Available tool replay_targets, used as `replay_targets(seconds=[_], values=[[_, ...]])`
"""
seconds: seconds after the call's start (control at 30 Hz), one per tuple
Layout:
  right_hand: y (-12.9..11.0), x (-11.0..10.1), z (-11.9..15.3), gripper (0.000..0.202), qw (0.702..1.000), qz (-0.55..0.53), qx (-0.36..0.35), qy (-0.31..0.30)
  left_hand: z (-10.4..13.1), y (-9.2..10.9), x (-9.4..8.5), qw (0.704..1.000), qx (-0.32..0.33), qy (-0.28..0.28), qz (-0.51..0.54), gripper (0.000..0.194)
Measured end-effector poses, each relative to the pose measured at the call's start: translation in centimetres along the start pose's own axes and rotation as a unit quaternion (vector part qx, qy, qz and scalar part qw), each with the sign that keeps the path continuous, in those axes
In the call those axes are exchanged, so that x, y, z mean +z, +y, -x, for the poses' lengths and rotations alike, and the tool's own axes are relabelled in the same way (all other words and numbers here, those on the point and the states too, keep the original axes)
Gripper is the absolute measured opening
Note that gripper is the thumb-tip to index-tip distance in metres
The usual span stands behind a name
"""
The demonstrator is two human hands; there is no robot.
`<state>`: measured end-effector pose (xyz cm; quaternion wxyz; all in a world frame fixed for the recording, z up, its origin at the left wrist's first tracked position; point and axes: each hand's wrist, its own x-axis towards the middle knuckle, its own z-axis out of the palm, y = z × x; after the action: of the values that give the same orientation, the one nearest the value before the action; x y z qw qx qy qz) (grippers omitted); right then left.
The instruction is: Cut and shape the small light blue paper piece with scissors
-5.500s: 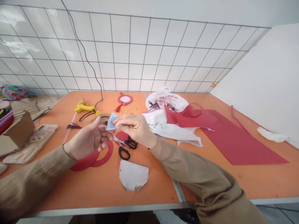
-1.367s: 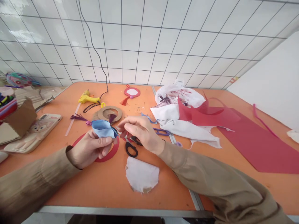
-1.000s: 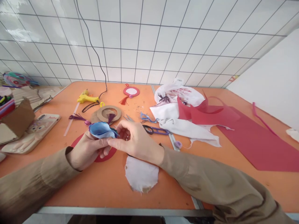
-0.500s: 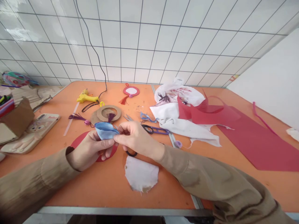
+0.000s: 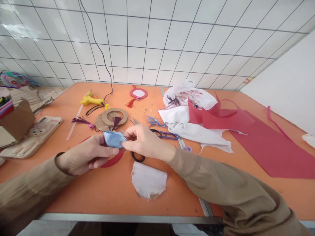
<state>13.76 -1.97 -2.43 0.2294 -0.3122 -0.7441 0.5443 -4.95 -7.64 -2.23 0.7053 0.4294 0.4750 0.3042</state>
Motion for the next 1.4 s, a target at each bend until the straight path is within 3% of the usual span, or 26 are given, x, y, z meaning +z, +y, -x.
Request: replay_targets(seconds=[0.17, 0.33, 0.43, 0.6, 0.87, 1.07, 1.4], values=[[-0.6, 0.3, 0.5, 0.021, 0.997, 0.075, 0.006, -0.006, 0.1, -0.1, -0.2, 0.999, -0.023, 0.001, -0.031, 0.017], [-1.0, 0.6, 0.7, 0.023, 0.990, 0.140, -0.029, 0.006, -0.3, -0.4, 0.2, 0.996, -0.003, 0.025, 0.081, 0.012], [-0.8, 0.5, 0.6, 0.020, 0.993, 0.110, -0.030, 0.002, -0.5, -0.6, 0.5, 0.987, 0.005, 0.045, 0.154, 0.005], [-0.3, 0.0, 0.1, 0.015, 0.999, 0.036, -0.007, -0.020, -0.3, -0.5, 0.6, 0.979, 0.005, 0.064, 0.193, 0.017], [-0.1, -0.9, -0.2, 0.020, 0.999, 0.004, 0.020, -0.039, -0.7, -0.9, -0.2, 0.977, 0.023, 0.039, 0.210, 0.018], [0.4, -1.4, -0.4, 0.016, 0.998, -0.025, 0.049, -0.038, -0.9, -0.9, -0.6, 0.970, 0.028, 0.033, 0.238, 0.034], [0.6, -1.2, -0.6, 0.016, 0.997, -0.015, 0.044, -0.062, -0.5, -0.2, 0.7, 0.961, 0.022, 0.103, 0.255, 0.037]])
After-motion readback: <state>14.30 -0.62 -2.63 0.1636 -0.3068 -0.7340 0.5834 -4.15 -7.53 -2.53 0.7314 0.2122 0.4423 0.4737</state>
